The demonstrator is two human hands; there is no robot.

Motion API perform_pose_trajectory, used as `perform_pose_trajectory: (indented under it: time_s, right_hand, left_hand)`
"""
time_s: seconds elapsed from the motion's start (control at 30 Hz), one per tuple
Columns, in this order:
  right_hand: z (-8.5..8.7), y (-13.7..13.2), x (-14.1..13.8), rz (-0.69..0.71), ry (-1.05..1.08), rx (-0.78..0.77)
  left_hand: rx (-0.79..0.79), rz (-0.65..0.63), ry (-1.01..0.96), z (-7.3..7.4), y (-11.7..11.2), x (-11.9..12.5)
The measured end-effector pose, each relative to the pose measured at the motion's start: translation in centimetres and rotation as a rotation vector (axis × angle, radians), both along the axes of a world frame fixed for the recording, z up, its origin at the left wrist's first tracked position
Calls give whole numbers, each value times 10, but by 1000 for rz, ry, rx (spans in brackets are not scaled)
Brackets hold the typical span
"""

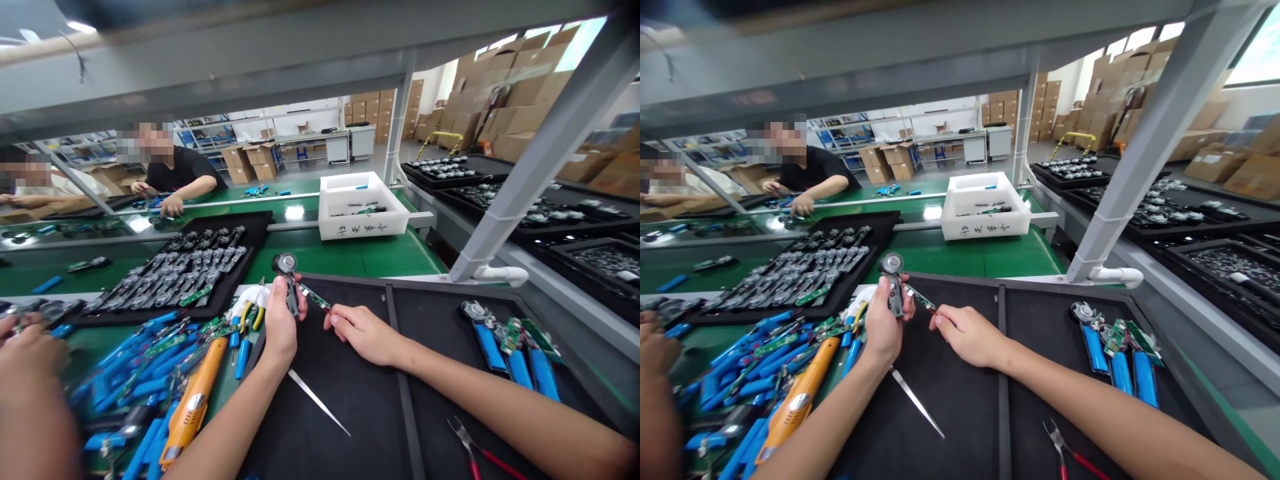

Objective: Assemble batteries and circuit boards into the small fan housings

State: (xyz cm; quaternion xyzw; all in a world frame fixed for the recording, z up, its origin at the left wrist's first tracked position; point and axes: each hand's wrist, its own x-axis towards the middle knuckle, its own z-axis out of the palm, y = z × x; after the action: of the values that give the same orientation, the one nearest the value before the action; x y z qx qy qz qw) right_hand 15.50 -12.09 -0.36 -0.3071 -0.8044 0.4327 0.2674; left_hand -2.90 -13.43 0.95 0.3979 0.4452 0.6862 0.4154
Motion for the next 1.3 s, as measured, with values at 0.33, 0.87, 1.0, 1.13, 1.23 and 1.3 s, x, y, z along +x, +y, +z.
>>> perform_pose_trajectory:
  time_s: [0.33, 0.87, 1.0, 1.13, 1.23, 1.3]
  right_hand:
    - [0, 0, -1, 20, -9, 20]
    - [2, -2, 0, 16, -21, 78]
    - [3, -3, 0, 23, -32, 77]
    - [3, -3, 0, 7, -25, 50]
    - [3, -3, 0, -4, -26, 27]
    - [3, -4, 0, -10, -36, 20]
  left_hand:
    - [2, -25, -17, 1, 0, 1]
    - [-9, -26, 4, 1, -1, -1]
    - [-13, -41, 13, 2, -2, 0]
    - [-10, -43, 16, 2, -3, 1]
    - [-10, -63, 37, 2, -3, 2]
    - [-8, -74, 49, 2, -4, 2]
